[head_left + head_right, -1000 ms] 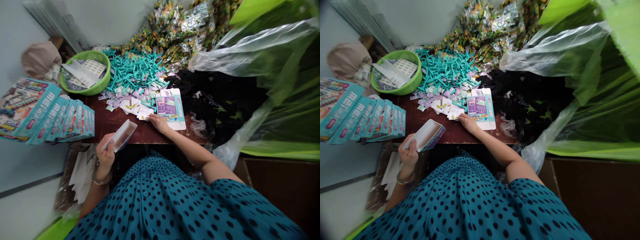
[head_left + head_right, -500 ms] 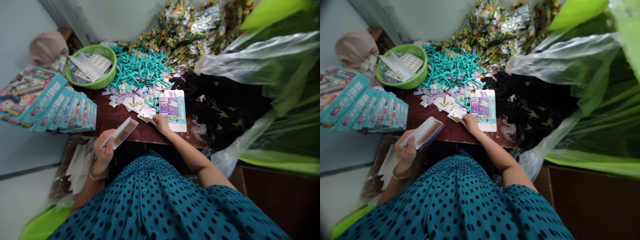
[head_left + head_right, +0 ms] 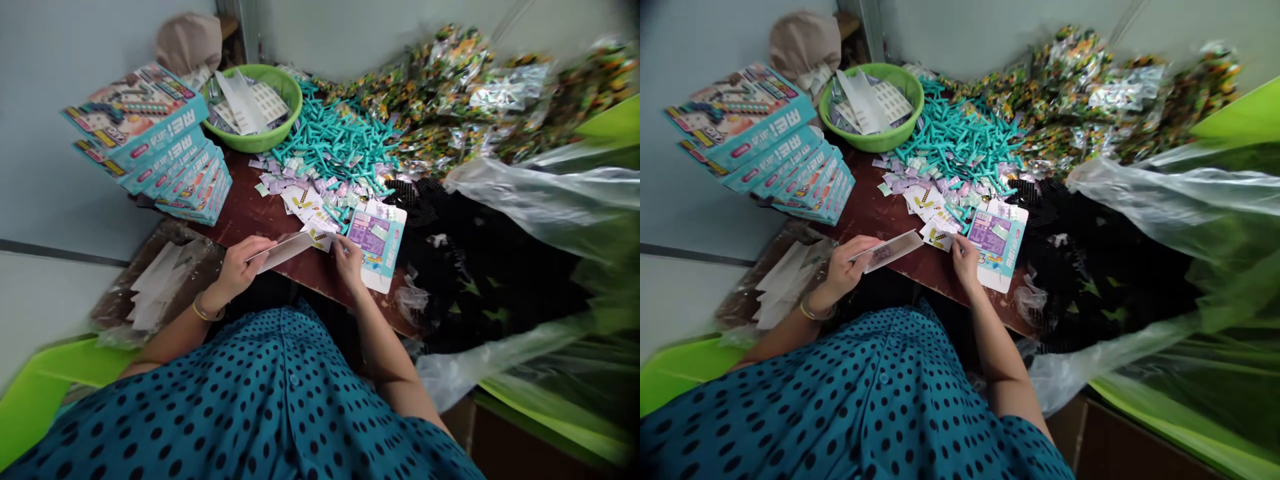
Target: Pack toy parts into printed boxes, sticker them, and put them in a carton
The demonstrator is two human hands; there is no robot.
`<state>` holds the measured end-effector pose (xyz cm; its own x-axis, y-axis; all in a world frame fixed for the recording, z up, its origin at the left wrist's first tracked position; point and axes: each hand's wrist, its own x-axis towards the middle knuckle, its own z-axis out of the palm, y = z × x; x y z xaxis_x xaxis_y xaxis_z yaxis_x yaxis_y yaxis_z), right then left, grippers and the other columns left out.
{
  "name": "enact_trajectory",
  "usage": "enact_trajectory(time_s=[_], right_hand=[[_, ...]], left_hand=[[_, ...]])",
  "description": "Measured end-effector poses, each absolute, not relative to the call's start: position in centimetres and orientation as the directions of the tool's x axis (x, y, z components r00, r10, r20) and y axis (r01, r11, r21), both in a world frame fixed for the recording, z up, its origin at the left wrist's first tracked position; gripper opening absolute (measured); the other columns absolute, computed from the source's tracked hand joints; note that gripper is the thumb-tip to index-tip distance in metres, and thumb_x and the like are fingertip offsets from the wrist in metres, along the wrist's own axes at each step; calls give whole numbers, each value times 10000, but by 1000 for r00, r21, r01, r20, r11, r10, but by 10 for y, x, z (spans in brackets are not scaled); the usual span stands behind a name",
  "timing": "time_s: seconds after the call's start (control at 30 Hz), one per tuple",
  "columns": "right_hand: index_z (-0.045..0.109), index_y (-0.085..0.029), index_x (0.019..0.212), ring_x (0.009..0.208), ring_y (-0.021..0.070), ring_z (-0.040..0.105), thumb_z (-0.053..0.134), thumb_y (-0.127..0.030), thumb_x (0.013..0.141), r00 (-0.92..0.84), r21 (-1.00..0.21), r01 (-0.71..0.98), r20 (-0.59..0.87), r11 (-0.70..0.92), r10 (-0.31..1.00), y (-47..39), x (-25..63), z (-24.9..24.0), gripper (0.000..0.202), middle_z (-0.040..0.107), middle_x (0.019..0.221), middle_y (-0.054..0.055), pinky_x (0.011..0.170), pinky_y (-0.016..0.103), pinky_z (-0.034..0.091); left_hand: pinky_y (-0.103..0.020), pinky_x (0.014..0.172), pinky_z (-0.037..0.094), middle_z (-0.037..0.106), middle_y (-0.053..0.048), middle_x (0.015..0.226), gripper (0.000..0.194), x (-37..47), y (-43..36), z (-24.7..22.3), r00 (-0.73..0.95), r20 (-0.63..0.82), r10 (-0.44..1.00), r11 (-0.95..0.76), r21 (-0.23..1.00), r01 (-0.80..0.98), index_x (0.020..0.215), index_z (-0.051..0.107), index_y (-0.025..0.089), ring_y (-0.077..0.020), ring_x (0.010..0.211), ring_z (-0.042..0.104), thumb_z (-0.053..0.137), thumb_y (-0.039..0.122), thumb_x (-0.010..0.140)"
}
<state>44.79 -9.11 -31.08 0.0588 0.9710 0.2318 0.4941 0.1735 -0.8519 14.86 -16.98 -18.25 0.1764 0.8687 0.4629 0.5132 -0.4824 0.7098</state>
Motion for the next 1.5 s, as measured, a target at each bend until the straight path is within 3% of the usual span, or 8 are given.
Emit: enact_trajectory(time_s=[0.1,0.2,0.33,0.47,0.8,1.2,1.33,1.5], right_hand=[[762,-211,947,898,247,724,615,-475,949,295,-898,371,354,235,888,-92,460,-264,302,773,930,62,869,435,578],[760,-268,921,909,235,723,659,-404,952,277,-810,349,569,471,774,-109,464,-201,173,748,899,31,885,450,579],[767,-374,1028,915,234,730,614,-356,993,-116,-575,324,764,751,635,-135,431,-157,158,767,916,15,928,480,572],[765,-364,1116,1084,237,706,582,-311,1017,-514,-396,408,645,822,566,-132,382,-186,214,788,1107,5,1049,482,507],[750,-417,1159,1098,213,695,484,-345,1058,-536,-591,326,528,738,659,-133,388,-177,293,778,1061,-27,1196,502,351],[734,-363,1173,1215,266,604,570,-319,1021,-266,-516,627,562,584,783,-109,413,-210,228,741,1183,2,1180,545,334],[762,-262,1096,1192,310,588,596,-281,984,-31,-525,805,427,276,904,-73,490,-259,201,737,1207,78,1071,539,395],[773,-199,1067,1166,349,567,609,-238,919,282,-542,836,294,-84,913,-65,572,-299,224,714,1245,144,1025,560,405]], left_hand=[[-352,916,569,776,-101,1091,302,146,-168,-184,195,476,858,-505,707,496,1147,759,180,-207,1024,716,510,306,1031],[-336,930,556,771,-101,1099,282,145,-166,-185,189,497,847,-522,709,474,1162,752,176,-197,1038,710,521,266,1029],[-343,922,551,763,-112,1103,334,146,-166,-188,200,499,843,-533,728,431,1175,746,175,-207,1045,702,487,344,1048],[-376,913,554,753,-141,1106,522,146,-165,-191,156,484,861,-502,760,413,1160,749,163,-238,1045,700,403,537,1047],[-396,936,544,757,-142,1092,622,151,-161,-191,135,426,894,-441,793,420,1096,764,177,-249,1046,702,367,650,1017],[-415,1011,530,721,-141,1200,492,144,-162,-200,-79,612,787,-449,654,608,1176,737,180,-241,1119,689,363,483,1067],[-433,1060,518,712,-124,1265,364,138,-150,-222,236,710,663,-657,401,638,1291,702,236,-258,1207,669,470,347,1034],[-473,1090,488,699,-152,1308,437,137,-131,-274,560,509,654,-730,233,642,1388,646,212,-298,1277,636,501,182,977]])
